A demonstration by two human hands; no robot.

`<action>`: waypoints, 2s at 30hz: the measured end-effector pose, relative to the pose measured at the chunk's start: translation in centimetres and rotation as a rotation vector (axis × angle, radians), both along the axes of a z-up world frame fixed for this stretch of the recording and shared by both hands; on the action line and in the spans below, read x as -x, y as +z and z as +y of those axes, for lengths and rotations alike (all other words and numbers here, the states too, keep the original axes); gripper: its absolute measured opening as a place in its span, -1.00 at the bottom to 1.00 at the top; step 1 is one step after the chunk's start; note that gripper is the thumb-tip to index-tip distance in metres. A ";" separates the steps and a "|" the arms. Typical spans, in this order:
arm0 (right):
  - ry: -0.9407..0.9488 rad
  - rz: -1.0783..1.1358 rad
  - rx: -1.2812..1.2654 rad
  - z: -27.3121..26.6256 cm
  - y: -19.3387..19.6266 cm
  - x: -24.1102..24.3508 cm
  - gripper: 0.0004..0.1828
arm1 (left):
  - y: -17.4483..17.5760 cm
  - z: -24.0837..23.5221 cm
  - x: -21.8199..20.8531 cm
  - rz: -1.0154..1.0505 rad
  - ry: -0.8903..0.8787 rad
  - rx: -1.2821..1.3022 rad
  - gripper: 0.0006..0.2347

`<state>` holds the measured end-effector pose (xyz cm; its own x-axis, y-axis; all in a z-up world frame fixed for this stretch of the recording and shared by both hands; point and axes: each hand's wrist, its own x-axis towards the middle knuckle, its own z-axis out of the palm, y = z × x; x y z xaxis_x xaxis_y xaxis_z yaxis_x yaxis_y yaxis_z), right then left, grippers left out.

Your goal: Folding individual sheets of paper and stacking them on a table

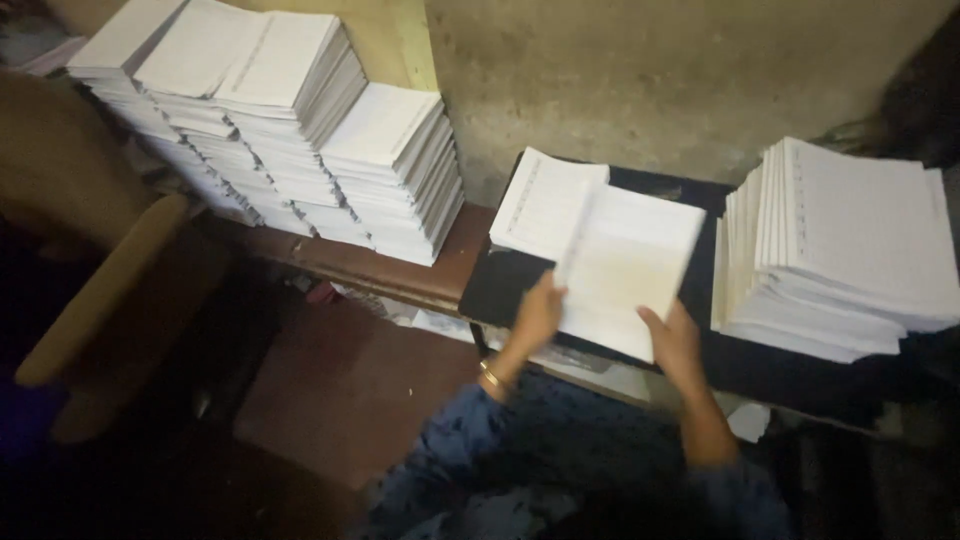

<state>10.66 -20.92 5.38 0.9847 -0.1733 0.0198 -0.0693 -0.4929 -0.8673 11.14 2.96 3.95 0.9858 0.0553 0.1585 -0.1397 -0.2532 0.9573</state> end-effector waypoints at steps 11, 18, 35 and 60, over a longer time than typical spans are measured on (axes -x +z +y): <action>0.015 -0.168 -0.073 11.4 2.4 -12.3 -0.34 | -4.4 12.0 -21.7 0.189 0.158 -0.315 -0.64; -0.068 -0.291 0.181 12.8 -2.1 -16.2 -0.38 | -1.3 8.1 -17.8 -0.164 0.308 -0.611 -0.67; -0.051 -0.357 0.141 13.4 -4.5 -15.6 -0.31 | 1.5 7.2 -14.7 -0.195 0.562 -0.738 -0.69; -0.257 -0.653 0.769 -9.8 9.9 -0.4 -0.27 | 1.7 7.2 -14.3 -0.169 0.576 -0.539 -0.66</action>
<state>11.02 -30.71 15.32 0.6776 -0.0916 0.7297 0.1192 -0.9654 -0.2319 25.43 10.11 5.61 0.7859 0.4214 0.4525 0.0218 -0.7503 0.6608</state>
